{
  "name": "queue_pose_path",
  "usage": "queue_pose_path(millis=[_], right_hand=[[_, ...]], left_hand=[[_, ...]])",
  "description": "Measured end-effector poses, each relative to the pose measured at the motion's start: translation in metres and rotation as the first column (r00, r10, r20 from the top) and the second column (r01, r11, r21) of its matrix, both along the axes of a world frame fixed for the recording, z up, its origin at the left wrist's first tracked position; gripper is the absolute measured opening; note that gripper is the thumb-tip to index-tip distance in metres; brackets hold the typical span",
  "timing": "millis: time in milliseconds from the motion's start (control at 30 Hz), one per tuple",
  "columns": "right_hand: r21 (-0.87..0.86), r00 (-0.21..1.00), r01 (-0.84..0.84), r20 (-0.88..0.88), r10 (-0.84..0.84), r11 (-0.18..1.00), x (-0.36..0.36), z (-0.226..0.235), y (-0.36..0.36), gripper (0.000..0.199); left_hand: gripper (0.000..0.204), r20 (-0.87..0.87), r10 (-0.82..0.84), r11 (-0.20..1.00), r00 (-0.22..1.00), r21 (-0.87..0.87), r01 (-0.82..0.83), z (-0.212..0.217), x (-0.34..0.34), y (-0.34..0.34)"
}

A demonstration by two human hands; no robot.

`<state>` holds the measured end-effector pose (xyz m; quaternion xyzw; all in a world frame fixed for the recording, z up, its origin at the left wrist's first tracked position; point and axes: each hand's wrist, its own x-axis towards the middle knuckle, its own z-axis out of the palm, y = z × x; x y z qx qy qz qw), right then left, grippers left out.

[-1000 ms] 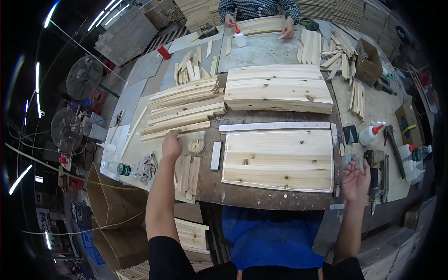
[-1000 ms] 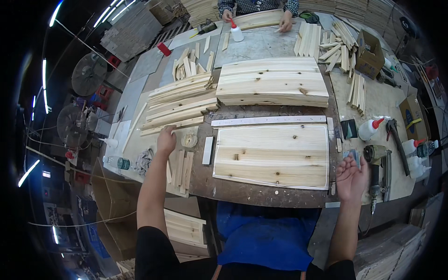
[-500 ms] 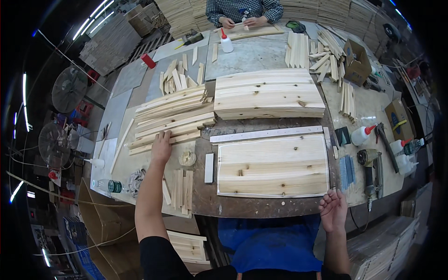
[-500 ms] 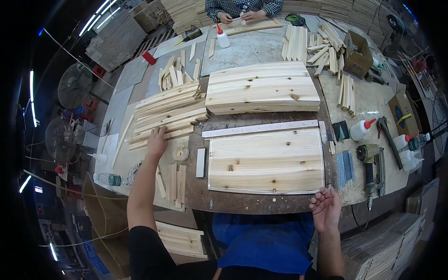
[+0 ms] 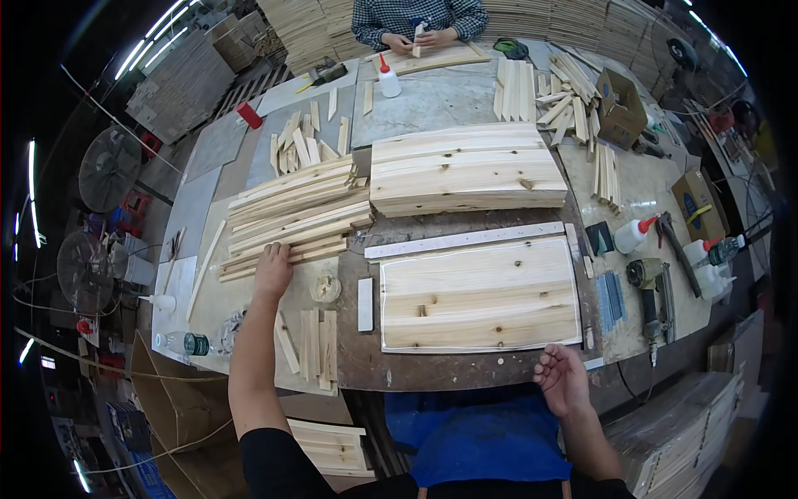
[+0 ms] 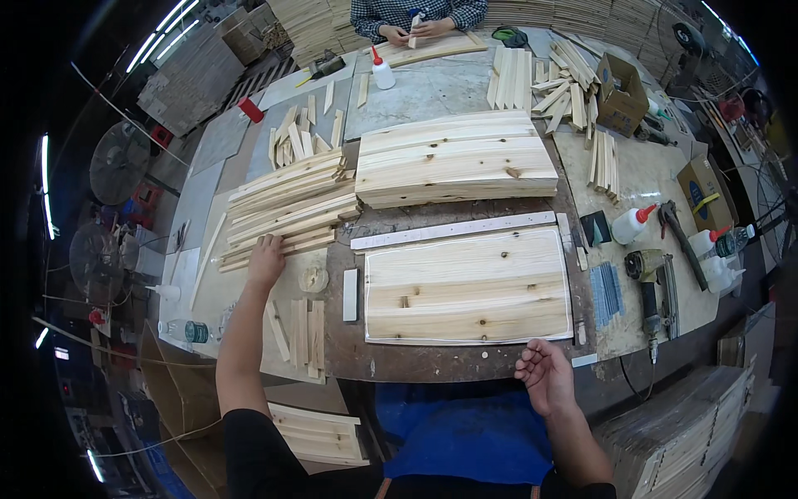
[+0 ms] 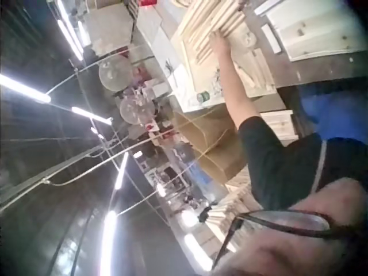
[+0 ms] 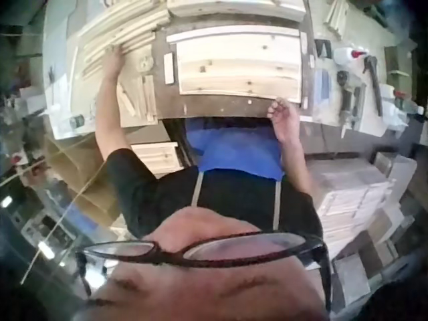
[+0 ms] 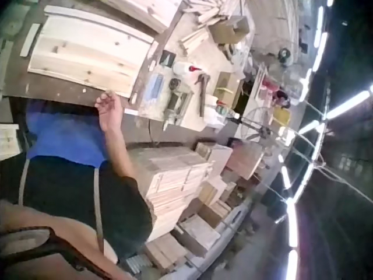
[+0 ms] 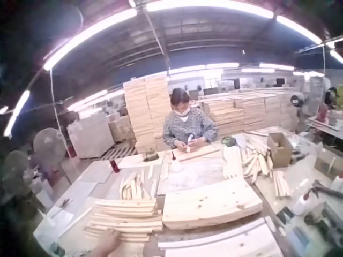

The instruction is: Assembling wooden slats onto a frame using glue and a pneumatic nail gun.

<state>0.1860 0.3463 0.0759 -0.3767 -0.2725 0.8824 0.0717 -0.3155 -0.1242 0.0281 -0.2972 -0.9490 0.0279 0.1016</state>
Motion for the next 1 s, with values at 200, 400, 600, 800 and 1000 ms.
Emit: queue_pose_path(millis=[200, 400, 600, 800, 1000], right_hand=[[-0.027, 1.000, -0.024, -0.003, 0.024, 0.999, 0.000, 0.003, -0.019, 0.027], [-0.051, 0.993, -0.088, -0.082, 0.083, 0.995, 0.008, -0.004, -0.025, 0.025], [-0.017, 0.990, -0.123, -0.073, 0.122, 0.992, 0.019, -0.001, -0.027, 0.025], [0.111, 0.966, -0.233, -0.088, 0.243, 0.966, 0.014, 0.015, -0.038, 0.019], [0.561, 0.910, -0.176, -0.222, 0.352, 0.809, -0.003, 0.037, -0.066, 0.044]], left_hand=[[0.033, 0.000, 0.044, 0.999, 0.999, -0.002, -0.044, -0.009, -0.011, -0.002], [0.025, -0.008, -0.002, 0.999, 1.000, -0.035, 0.002, 0.000, -0.003, -0.004], [0.016, -0.107, 0.113, 0.990, 0.988, 0.098, -0.103, 0.048, -0.009, -0.008], [0.044, -0.458, -0.157, 0.957, 0.875, 0.146, 0.249, 0.181, 0.097, 0.066], [0.080, -0.106, -0.569, 0.819, 0.815, 0.014, 0.574, 0.166, 0.287, 0.186]])
